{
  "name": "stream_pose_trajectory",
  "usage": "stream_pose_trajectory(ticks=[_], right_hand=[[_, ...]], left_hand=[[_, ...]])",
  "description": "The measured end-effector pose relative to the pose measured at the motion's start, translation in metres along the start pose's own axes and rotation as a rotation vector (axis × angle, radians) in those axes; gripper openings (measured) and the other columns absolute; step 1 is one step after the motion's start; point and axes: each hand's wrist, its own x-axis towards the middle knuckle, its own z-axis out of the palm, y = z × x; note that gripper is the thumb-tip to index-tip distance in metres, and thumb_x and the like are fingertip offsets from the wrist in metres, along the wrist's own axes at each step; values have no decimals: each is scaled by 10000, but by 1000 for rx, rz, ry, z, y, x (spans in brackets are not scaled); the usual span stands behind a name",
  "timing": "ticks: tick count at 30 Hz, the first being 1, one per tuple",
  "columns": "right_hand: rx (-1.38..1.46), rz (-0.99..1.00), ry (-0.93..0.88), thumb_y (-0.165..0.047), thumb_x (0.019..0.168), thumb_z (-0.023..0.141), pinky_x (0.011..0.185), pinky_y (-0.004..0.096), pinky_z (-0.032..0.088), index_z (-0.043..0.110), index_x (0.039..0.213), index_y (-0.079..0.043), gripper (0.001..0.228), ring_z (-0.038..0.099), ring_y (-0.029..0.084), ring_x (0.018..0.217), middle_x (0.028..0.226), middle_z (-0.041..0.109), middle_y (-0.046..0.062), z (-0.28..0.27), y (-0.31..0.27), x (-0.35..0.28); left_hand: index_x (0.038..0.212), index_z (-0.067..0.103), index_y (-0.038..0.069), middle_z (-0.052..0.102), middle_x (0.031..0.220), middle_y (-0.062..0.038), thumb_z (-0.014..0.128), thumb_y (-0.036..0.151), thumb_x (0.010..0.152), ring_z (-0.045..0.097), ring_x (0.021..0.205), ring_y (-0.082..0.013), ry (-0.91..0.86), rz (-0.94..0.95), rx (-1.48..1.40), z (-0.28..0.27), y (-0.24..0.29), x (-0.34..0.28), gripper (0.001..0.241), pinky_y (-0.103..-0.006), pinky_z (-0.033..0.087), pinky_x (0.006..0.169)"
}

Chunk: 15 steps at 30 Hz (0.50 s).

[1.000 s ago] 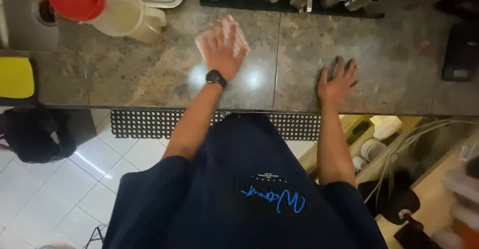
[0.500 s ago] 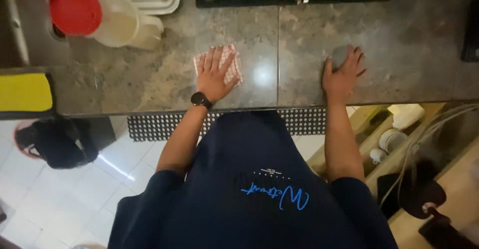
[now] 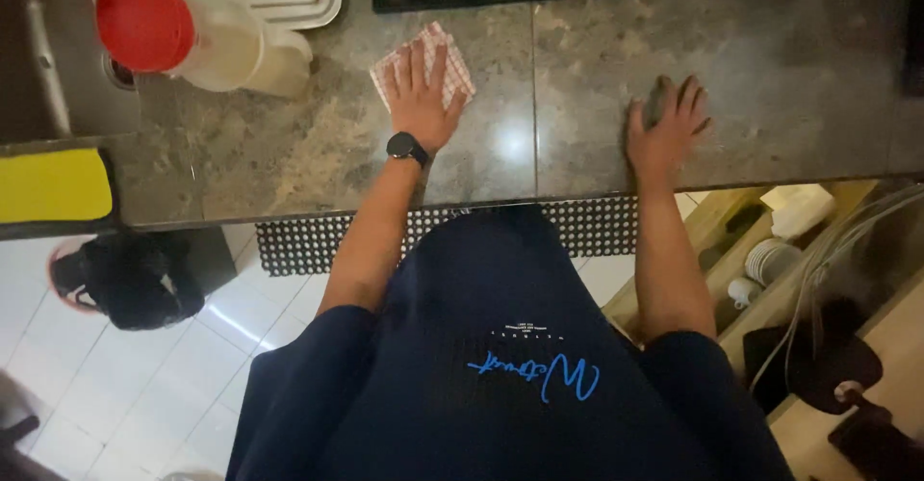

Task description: The recorder cleans a coffee shop counter with a cloth and organizes syrup bottles in a rack.

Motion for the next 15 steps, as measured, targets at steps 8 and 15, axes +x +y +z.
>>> stream_pose_trajectory(ticks=[8, 15], right_hand=[[-78, 167, -179, -425, 1110, 627, 1199, 697, 203, 393, 1594, -138, 610, 202, 377, 1541, 1678, 263, 160, -10, -9, 3], [-30, 133, -147, -311, 1070, 690, 1154, 749, 226, 324, 1603, -172, 661, 273, 423, 1513, 1641, 316, 196, -6, -7, 6]], left_hand=[[1625, 370, 175, 335, 1637, -218, 620, 618, 954, 276, 1530, -414, 37, 86, 7, -27, -1, -79, 843, -624, 185, 1206], [1653, 305, 149, 314, 1633, -232, 499, 652, 1051, 277, 1518, -426, 40, -41, 61, -43, -28, -93, 808, -608, 182, 1193]])
